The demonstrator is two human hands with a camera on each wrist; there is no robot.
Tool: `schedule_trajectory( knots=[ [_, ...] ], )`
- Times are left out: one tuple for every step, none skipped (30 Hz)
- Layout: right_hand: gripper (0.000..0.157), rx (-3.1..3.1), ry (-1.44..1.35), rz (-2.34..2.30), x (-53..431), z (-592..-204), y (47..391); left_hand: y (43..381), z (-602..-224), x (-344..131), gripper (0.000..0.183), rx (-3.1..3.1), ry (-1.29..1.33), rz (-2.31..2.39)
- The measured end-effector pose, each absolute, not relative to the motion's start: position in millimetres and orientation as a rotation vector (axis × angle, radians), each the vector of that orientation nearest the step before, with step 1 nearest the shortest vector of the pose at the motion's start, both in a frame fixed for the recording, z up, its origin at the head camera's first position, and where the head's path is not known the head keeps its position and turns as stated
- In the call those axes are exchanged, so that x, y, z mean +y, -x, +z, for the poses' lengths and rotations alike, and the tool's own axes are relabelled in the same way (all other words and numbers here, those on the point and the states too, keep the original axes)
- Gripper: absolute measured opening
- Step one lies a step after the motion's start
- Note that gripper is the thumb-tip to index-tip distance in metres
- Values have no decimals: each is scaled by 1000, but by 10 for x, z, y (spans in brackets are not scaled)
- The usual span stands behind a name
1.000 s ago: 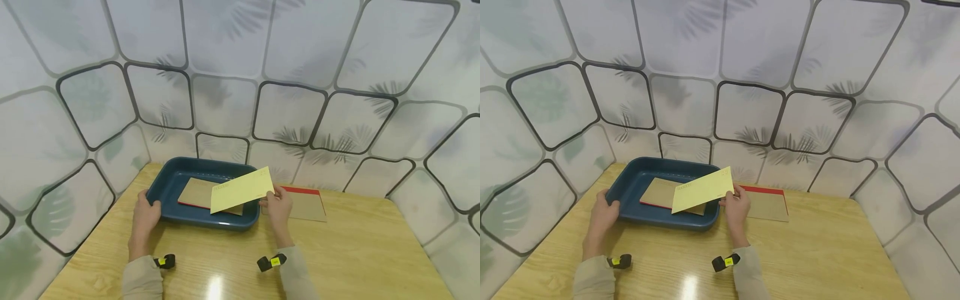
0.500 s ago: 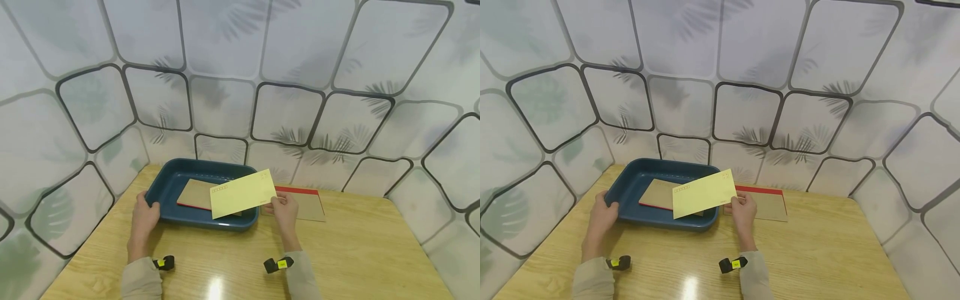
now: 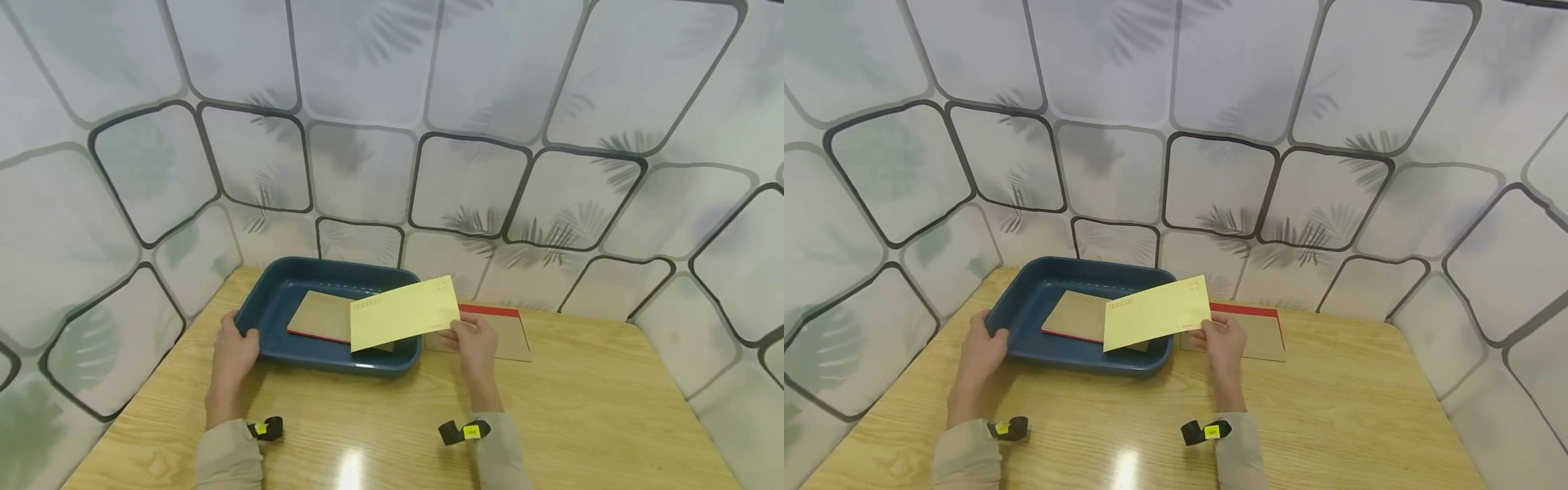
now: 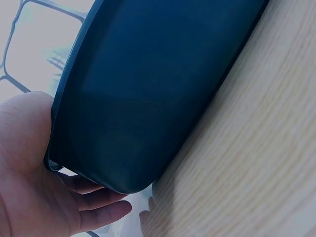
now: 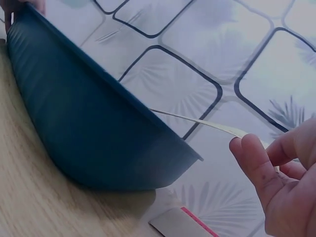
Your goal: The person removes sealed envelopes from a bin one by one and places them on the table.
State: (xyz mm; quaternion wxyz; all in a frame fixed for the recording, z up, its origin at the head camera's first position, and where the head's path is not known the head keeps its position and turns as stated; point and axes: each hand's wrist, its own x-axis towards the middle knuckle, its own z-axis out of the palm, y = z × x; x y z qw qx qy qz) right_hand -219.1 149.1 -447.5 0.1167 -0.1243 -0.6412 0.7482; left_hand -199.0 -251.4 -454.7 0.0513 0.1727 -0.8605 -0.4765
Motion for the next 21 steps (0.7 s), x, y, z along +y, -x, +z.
schedule_trajectory(
  knots=[
    [25, -1864, 373, 2198, 1510, -4466, 2191, 1993, -4544, -2511, 66, -2620, -526, -1450],
    [25, -1844, 377, 2208, 1527, -4456, 2191, 1995, -4542, -2509, 66, -2621, -527, -1451],
    [25, -1827, 385, 2219, 1542, -4443, 2188, 1997, -4542, -2506, 66, -2622, -528, -1451],
    [25, -1810, 392, 2229, 1558, -4433, 2187, 1998, -4541, -2504, 66, -2623, -528, -1447],
    [25, -1788, 397, 2245, 1575, -4425, 2188, 1999, -4543, -2503, 66, -2623, -528, -1446],
    [25, -1760, 398, 2266, 1594, -4421, 2188, 2000, -4547, -2503, 65, -2622, -526, -1445],
    [25, -1737, 396, 2283, 1615, -4420, 2189, 1999, -4550, -2504, 65, -2621, -523, -1442],
    [25, -1716, 398, 2298, 1635, -4418, 2188, 1998, -4554, -2505, 65, -2620, -522, -1443],
    [25, -1691, 402, 2315, 1657, -4416, 2189, 1996, -4557, -2506, 65, -2621, -520, -1439],
    [24, -1668, 403, 2330, 1683, -4421, 2191, 1995, -4559, -2508, 65, -2621, -518, -1438],
    [24, -1645, 410, 2344, 1710, -4426, 2193, 1993, -4561, -2509, 65, -2622, -517, -1434],
    [23, -1625, 417, 2354, 1738, -4432, 2196, 1992, -4562, -2510, 65, -2621, -515, -1425],
    [22, -1610, 422, 2361, 1765, -4436, 2198, 1989, -4562, -2510, 65, -2619, -514, -1419],
    [22, -1592, 434, 2367, 1790, -4435, 2197, 1986, -4561, -2511, 65, -2618, -515, -1416],
    [20, -1574, 443, 2375, 1818, -4439, 2198, 1984, -4559, -2510, 65, -2617, -516, -1410],
    [19, -1562, 455, 2379, 1845, -4444, 2198, 1981, -4557, -2508, 65, -2617, -517, -1409],
    [17, -1555, 471, 2379, 1872, -4445, 2195, 1980, -4555, -2506, 65, -2616, -519, -1407],
    [16, -1543, 483, 2381, 1899, -4445, 2193, 1979, -4553, -2503, 65, -2615, -520, -1409],
    [14, -1529, 496, 2385, 1927, -4445, 2190, 1980, -4553, -2502, 65, -2616, -522, -1412],
    [13, -1510, 511, 2389, 1954, -4443, 2188, 1981, -4553, -2500, 65, -2618, -525, -1413],
    [13, -1494, 525, 2393, 1984, -4445, 2187, 1984, -4554, -2499, 65, -2621, -529, -1410]
  ],
)
